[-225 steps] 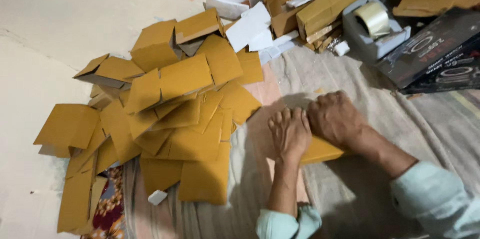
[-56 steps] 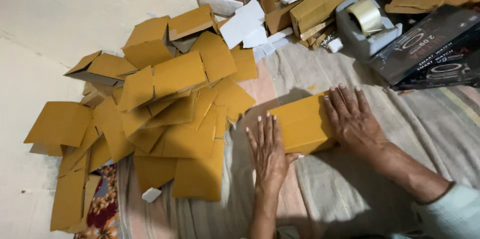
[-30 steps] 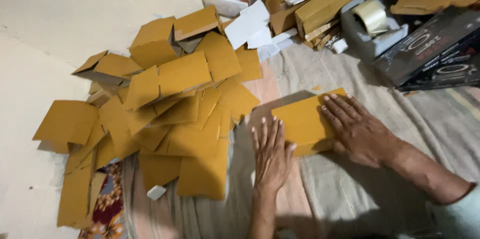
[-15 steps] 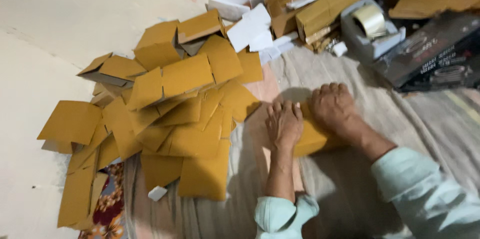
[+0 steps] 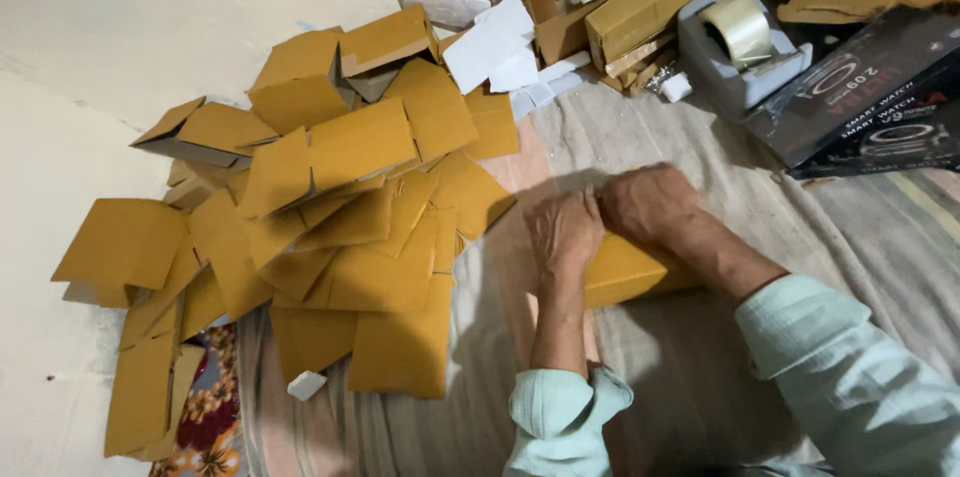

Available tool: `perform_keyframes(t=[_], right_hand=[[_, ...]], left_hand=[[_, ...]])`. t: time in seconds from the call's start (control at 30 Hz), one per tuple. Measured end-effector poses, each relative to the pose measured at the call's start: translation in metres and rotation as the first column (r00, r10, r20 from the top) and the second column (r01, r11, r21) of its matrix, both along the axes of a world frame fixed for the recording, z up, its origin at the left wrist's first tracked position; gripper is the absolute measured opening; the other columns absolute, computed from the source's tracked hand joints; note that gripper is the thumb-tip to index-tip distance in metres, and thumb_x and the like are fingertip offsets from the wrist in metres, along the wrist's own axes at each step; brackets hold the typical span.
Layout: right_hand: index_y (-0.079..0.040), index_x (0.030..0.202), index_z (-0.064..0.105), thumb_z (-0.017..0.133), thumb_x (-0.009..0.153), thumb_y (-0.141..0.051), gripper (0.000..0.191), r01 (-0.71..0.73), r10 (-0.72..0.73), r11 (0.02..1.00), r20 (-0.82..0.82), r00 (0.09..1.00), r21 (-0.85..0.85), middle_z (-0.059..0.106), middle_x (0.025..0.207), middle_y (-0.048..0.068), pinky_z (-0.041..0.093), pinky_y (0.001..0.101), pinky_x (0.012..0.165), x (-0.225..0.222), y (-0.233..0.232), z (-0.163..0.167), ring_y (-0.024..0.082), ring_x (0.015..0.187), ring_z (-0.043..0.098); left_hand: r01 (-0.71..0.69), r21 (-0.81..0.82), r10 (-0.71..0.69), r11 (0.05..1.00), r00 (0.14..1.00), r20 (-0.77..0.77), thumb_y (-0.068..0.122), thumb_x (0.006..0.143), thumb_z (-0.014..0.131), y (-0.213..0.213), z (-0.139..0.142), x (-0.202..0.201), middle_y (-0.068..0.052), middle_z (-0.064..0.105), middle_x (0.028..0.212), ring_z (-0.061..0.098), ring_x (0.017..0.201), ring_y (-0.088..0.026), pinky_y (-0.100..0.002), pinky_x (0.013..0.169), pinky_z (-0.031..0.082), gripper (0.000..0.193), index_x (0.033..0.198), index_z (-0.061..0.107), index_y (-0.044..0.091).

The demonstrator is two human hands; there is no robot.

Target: The person folds flat yellow cardboard boxes into open rectangular boxes one at a time on a soft fabric-covered surface, pressing the sides and creasing the flaps by hand, then sets each finished box onto a growing pile beside a stack of unfolded box blanks.

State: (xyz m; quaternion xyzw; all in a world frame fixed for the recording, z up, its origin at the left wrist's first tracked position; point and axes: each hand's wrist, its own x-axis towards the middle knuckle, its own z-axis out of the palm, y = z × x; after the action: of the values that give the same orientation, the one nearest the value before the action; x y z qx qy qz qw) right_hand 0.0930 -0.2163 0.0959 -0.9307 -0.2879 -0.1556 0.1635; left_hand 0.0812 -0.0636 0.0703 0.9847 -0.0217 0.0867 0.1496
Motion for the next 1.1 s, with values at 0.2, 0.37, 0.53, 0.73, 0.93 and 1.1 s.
perform_keyframes(t=[0.2, 0.37, 0.53, 0.73, 0.93, 1.1], right_hand=[[-0.013, 0.084, 0.068, 0.05, 0.098, -0.034, 0.031, -0.025, 0.019, 0.984, -0.035, 0.999, -0.174, 0.073, 0.079, 0.011, 0.054, 0.0462, 0.06, 0.008, 0.002, -0.005, 0.03, 0.071, 0.071], [-0.016, 0.088, 0.071, 0.05, 0.099, -0.041, 0.035, 0.256, -0.313, 0.919, -0.159, 0.936, -0.299, 0.071, 0.078, 0.01, 0.052, 0.0454, 0.064, -0.002, 0.005, 0.001, 0.028, 0.07, 0.07], [-0.009, 0.079, 0.071, 0.054, 0.094, -0.03, 0.031, -0.133, 0.12, 0.987, 0.146, 0.982, 0.085, 0.068, 0.07, 0.012, 0.054, 0.044, 0.064, -0.004, 0.002, 0.003, 0.032, 0.067, 0.07], [-0.013, 0.077, 0.071, 0.049, 0.103, -0.038, 0.043, 0.313, -0.369, 0.908, -0.177, 0.912, -0.278, 0.071, 0.074, 0.011, 0.054, 0.044, 0.072, -0.001, 0.004, 0.001, 0.028, 0.074, 0.073], [-0.004, 0.08, 0.07, 0.061, 0.089, -0.032, 0.031, -0.148, 0.135, 0.981, 0.103, 0.985, 0.124, 0.072, 0.073, 0.016, 0.054, 0.0434, 0.059, -0.004, 0.001, 0.001, 0.035, 0.066, 0.07], [-0.01, 0.084, 0.069, 0.053, 0.097, -0.027, 0.027, 0.176, -0.182, 0.941, 0.006, 0.983, -0.287, 0.073, 0.08, 0.013, 0.055, 0.047, 0.069, -0.006, 0.001, 0.001, 0.031, 0.076, 0.072]], left_hand=[[-0.059, 0.008, 0.059, 0.998, 0.997, -0.05, 0.038, 0.104, 0.04, 0.002, 0.001, 0.007, -0.022, 0.073, 0.091, 0.07, 0.087, -0.041, -0.054, 0.085, 0.051, 0.053, 0.086, 0.077, 0.004], [-0.262, -0.019, 0.261, 0.965, 0.964, -0.049, 0.046, 0.101, 0.047, 0.001, 0.003, 0.001, -0.024, 0.073, 0.09, 0.07, 0.087, -0.04, -0.052, 0.081, 0.054, 0.055, 0.082, 0.077, 0.003], [0.096, -0.03, -0.09, 0.995, 0.982, 0.166, 0.034, 0.104, 0.043, 0.002, 0.002, -0.001, -0.022, 0.075, 0.092, 0.07, 0.089, -0.041, -0.056, 0.086, 0.051, 0.047, 0.085, 0.075, 0.004], [-0.301, -0.01, 0.301, 0.954, 0.953, -0.037, 0.043, 0.099, 0.051, 0.0, 0.004, 0.0, -0.025, 0.073, 0.089, 0.069, 0.089, -0.041, -0.053, 0.082, 0.051, 0.05, 0.084, 0.075, 0.001], [0.039, -0.044, -0.034, 0.998, 0.991, 0.127, 0.035, 0.104, 0.045, -0.001, 0.007, -0.004, -0.023, 0.074, 0.093, 0.07, 0.089, -0.042, -0.055, 0.083, 0.052, 0.045, 0.091, 0.076, 0.005], [-0.251, -0.008, 0.251, 0.968, 0.967, 0.053, 0.04, 0.1, 0.052, -0.003, 0.006, -0.005, -0.024, 0.072, 0.089, 0.069, 0.089, -0.043, -0.053, 0.082, 0.054, 0.05, 0.079, 0.075, 0.001]])
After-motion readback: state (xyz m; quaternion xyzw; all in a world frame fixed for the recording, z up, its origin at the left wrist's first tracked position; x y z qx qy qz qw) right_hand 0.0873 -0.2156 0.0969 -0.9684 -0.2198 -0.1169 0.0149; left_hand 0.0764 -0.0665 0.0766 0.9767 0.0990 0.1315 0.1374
